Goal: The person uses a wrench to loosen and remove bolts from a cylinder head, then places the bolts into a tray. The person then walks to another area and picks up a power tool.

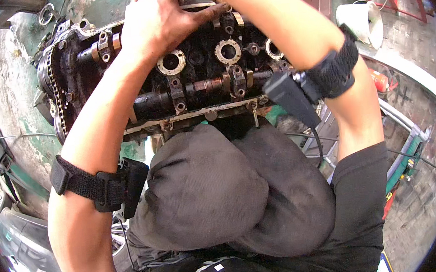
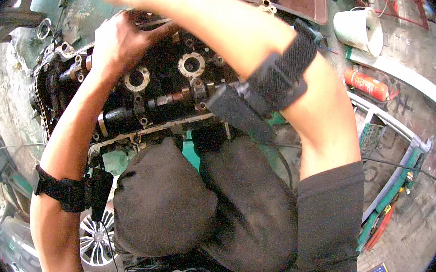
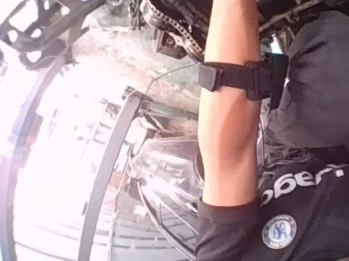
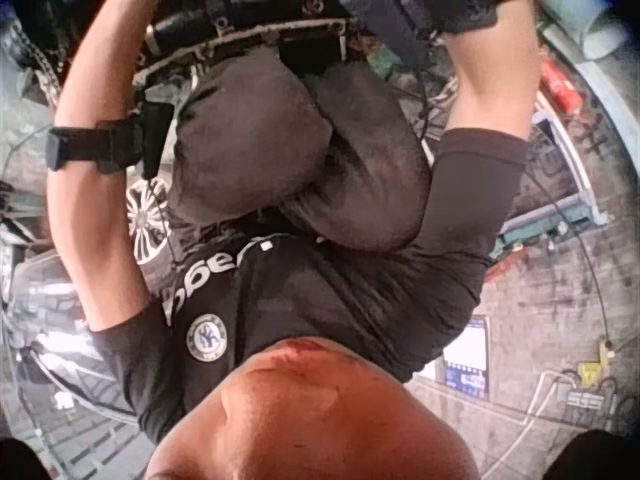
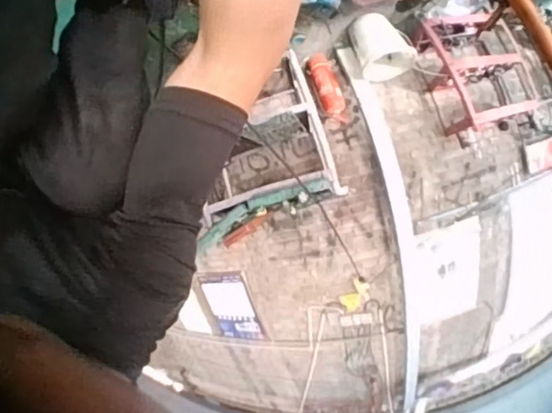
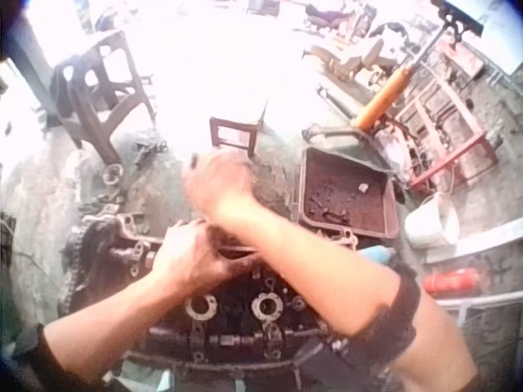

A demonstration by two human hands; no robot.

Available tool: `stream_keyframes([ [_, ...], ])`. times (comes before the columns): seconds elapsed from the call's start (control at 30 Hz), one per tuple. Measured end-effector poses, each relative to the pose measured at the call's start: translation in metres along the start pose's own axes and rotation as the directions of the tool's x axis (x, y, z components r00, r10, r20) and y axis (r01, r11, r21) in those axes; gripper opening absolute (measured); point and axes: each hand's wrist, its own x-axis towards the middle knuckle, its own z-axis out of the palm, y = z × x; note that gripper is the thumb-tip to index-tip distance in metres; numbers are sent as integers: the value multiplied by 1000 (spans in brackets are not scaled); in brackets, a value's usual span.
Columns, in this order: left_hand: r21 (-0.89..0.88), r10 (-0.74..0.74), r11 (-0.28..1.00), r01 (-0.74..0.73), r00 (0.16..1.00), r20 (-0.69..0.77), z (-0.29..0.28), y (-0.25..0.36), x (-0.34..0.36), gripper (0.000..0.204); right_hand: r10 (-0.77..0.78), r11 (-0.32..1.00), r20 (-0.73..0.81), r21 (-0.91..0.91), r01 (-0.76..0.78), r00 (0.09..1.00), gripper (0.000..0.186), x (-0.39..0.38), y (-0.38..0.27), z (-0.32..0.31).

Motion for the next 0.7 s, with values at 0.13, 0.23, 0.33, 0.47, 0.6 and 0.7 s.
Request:
stream_keyframes([
  [0.13, 26, 149, 989, -147, 986, -79, 21, -24, -3, 49, -209, 975, -58, 67, 212, 976, 32, -41, -30, -34],
  [0.23, -54, 249, 960, -275, 925, -288, 38, -45, -10, 45, -340, 848, -135, 384, 366, 930, 25, -69, -24, -59],
  [0.33, -342, 381, 814, -470, 876, -297, 39, -57, -12, 43, -417, 817, -518, 146, 558, 747, 12, -89, -23, -72],
  [0.47, -221, 325, 926, -305, 944, 60, 21, -45, -2, 45, -474, 815, -410, 131, 564, 779, 25, -137, -5, -83],
  [0.6, 31, 311, 949, -314, 947, 75, 2, -22, -1, 42, -426, 815, -320, 269, 512, 846, 44, -178, 19, -83],
  [0.7, 60, 366, 928, -367, 930, 21, 0, -12, -6, 37, -424, 773, -280, 384, 505, 861, 51, -204, 29, -85],
])
